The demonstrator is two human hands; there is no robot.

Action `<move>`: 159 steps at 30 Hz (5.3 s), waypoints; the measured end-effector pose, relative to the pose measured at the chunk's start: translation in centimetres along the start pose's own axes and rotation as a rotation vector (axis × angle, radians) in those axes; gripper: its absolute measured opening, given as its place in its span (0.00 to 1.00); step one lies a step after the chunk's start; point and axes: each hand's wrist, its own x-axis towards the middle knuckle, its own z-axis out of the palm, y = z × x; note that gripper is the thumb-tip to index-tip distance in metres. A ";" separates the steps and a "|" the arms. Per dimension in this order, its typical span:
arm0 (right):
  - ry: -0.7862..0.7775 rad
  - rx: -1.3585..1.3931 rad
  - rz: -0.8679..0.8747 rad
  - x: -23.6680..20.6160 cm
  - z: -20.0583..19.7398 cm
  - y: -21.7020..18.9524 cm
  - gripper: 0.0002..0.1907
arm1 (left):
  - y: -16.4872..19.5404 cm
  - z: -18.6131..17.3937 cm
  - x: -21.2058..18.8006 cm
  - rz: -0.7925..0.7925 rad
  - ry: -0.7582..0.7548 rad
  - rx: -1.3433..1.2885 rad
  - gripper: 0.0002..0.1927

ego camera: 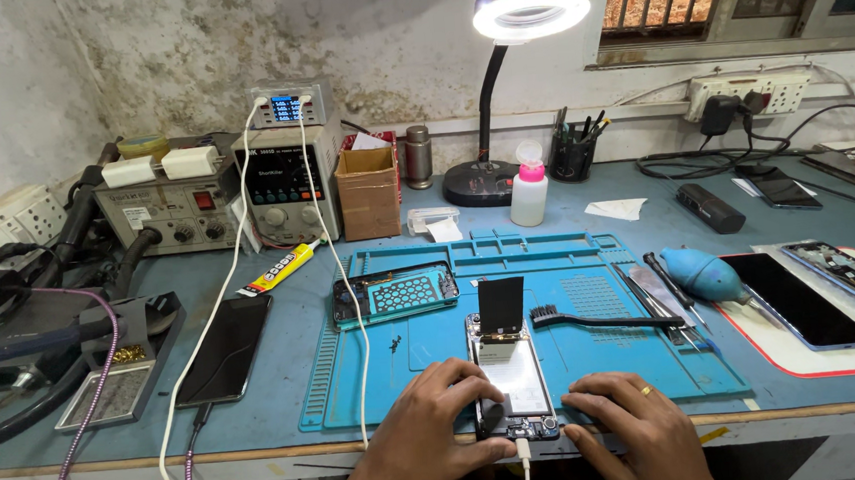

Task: The person works at a repair bench on a disassembled smartphone. They pry at the phone frame, brush dust from a component, connect a charging cable to the phone, use a metal pry tool to lift the battery and internal parts, and finally hold and turn over the removed motherboard.

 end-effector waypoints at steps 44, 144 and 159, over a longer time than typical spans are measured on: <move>0.001 0.038 -0.038 0.2 -1.0 -0.9 0.15 | 0.3 -0.1 0.0 0.033 -0.018 0.058 0.26; 0.011 0.020 -0.043 0.4 -1.6 -1.5 0.16 | 0.2 0.8 0.1 0.025 -0.038 0.226 0.34; 0.013 0.018 -0.035 0.4 -1.3 -1.3 0.15 | 0.1 0.9 0.1 0.045 -0.025 0.231 0.35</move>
